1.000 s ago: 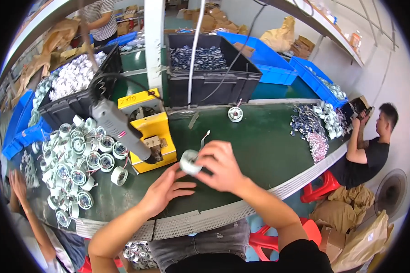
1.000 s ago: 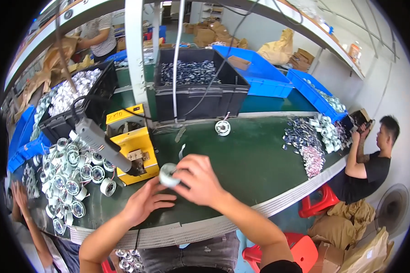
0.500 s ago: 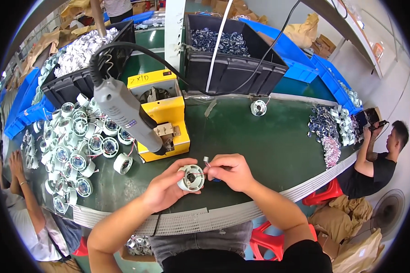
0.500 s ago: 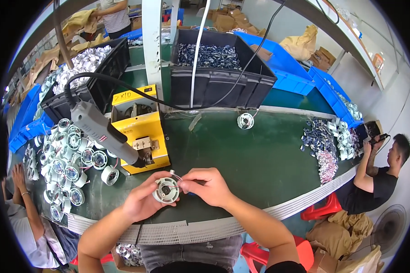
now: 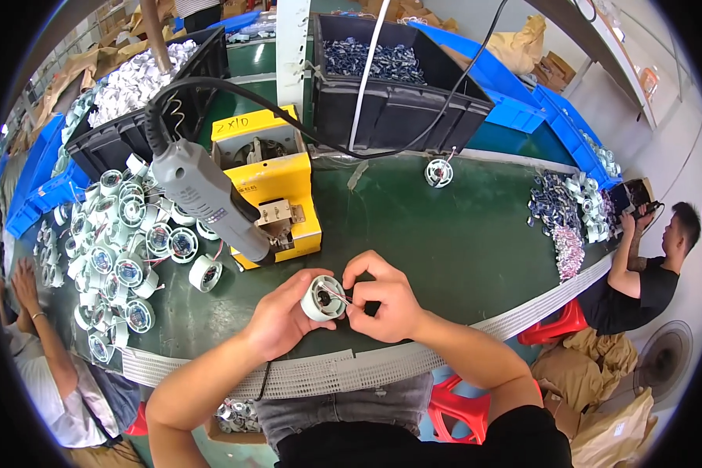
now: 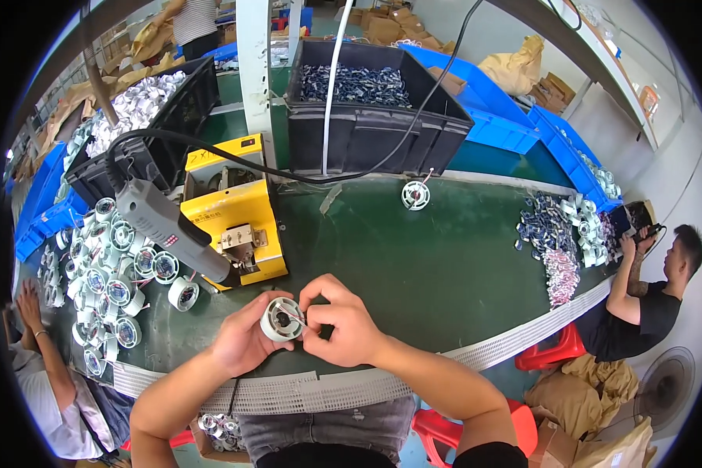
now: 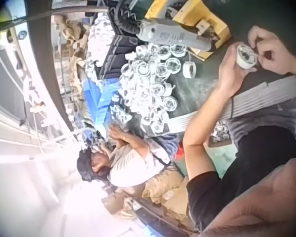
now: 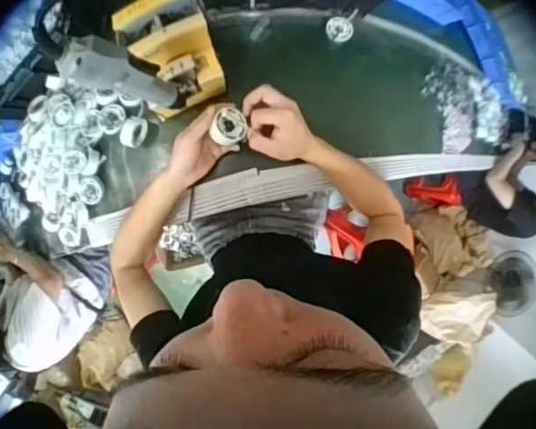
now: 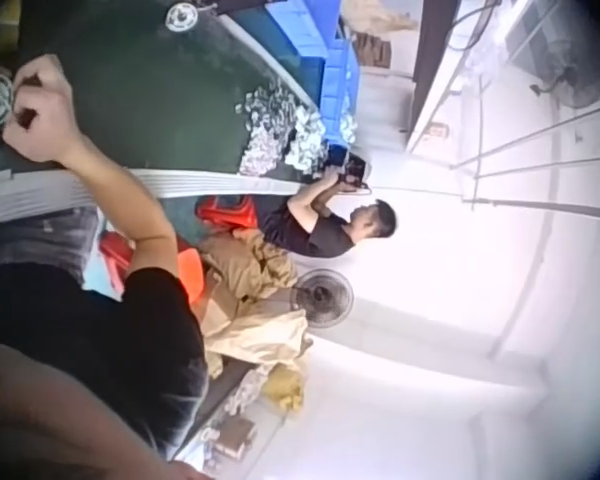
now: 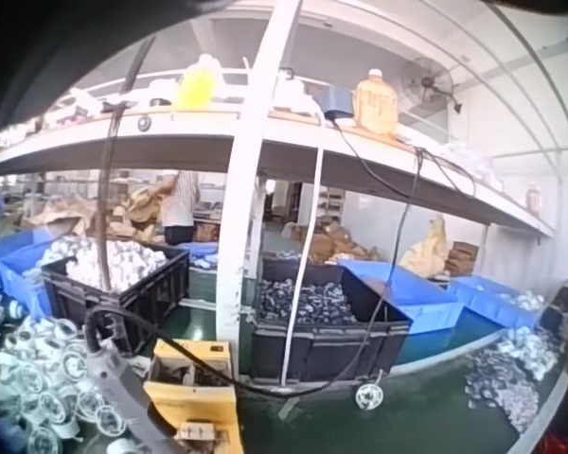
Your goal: The person assembles electronic components, wires, plastic housings, screws, and circuit boards on a production line using an electric screwdriver.
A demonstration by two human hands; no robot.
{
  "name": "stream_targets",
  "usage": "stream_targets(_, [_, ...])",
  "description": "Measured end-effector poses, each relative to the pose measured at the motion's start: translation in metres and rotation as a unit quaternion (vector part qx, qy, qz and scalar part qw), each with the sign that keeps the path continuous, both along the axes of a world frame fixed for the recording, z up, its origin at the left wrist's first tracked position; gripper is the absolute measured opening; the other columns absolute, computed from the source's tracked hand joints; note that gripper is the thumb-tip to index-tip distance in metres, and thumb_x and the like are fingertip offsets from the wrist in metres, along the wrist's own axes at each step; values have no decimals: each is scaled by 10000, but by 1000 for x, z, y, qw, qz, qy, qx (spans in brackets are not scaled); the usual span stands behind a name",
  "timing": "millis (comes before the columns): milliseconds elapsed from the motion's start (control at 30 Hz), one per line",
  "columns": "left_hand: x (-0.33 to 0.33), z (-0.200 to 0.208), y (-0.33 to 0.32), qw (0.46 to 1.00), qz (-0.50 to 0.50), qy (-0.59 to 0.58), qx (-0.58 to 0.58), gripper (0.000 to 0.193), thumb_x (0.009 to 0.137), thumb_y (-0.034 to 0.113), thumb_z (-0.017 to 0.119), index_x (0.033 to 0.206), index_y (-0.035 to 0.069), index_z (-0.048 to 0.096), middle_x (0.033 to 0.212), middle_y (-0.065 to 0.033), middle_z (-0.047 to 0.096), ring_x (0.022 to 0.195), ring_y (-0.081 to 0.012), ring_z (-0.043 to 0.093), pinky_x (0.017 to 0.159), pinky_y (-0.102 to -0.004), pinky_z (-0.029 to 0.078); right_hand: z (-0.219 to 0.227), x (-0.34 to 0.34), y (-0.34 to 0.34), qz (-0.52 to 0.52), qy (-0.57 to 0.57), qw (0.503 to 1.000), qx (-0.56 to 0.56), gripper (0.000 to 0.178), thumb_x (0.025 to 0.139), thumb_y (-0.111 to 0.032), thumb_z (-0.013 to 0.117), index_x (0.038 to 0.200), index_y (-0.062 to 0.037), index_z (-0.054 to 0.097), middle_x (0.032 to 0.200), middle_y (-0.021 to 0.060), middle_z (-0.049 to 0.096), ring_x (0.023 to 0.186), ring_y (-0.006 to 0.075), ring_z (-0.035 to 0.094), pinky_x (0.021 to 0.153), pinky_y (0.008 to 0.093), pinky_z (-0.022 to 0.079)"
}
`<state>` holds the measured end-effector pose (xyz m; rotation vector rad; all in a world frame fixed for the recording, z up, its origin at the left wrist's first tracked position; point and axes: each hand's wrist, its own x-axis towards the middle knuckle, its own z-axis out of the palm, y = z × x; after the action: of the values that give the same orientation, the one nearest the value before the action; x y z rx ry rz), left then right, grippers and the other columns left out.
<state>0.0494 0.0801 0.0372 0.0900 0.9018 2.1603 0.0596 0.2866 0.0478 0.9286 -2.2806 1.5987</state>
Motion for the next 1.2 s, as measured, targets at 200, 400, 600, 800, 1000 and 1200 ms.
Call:
stream_targets(200, [-3, -3, 0, 1000, -26, -17, -7, 402, 1012, 347, 349, 1235, 34, 468, 1067, -95, 610, 929, -213, 624, 727, -335, 543, 5, 2, -4, 29, 111, 993, 39, 162, 606, 20, 625, 541, -39, 489, 945, 117, 530, 847, 233, 536, 671, 310, 443])
stream_targets(400, [1, -3, 1, 999, -16, -9, -32, 378, 1006, 323, 373, 1259, 60, 467, 1118, -82, 592, 986, -211, 612, 795, -370, 545, 0, 10, -9, -56, 39, 998, 11, 229, 604, 50, 609, 527, -42, 414, 890, 108, 536, 662, 185, 515, 501, 260, 393])
stream_targets(600, [2, 3, 4, 999, -29, -41, -7, 383, 1004, 306, 381, 1294, 65, 446, 1182, -77, 556, 1061, -210, 585, 907, -406, 508, -6, 16, -19, -88, 98, 991, -4, 258, 642, 64, 623, 553, -45, 407, 832, 98, 532, 624, 154, 507, 508, 254, 390])
stream_targets(800, [3, 3, 5, 999, -1, -37, 11, 365, 1001, 250, 402, 1301, 45, 441, 1184, -89, 560, 1094, -220, 570, 968, -424, 470, -3, 11, -23, -118, 81, 990, -9, 187, 723, -9, 720, 712, -33, 534, 842, 94, 537, 619, 152, 525, 516, 260, 425])
stream_targets(1000, [7, 6, 3, 990, 125, 2, 59, 312, 984, 164, 458, 1248, 5, 502, 1204, -123, 558, 1109, -233, 565, 1012, -474, 450, -3, 2, 1, -86, 0, 994, -61, 339, 765, 50, 717, 1054, -22, 556, 929, 74, 579, 798, 139, 637, 657, 264, 545])
stream_targets(1200, [8, -3, 2, 976, 197, 24, 88, 205, 948, 68, 510, 1121, 39, 616, 1314, -73, 498, 1138, -212, 538, 965, -388, 447, 6, -1, 1, -15, -353, 900, -256, 234, 825, 58, 650, 1036, 16, 556, 918, 99, 645, 811, 151, 634, 721, 279, 539])
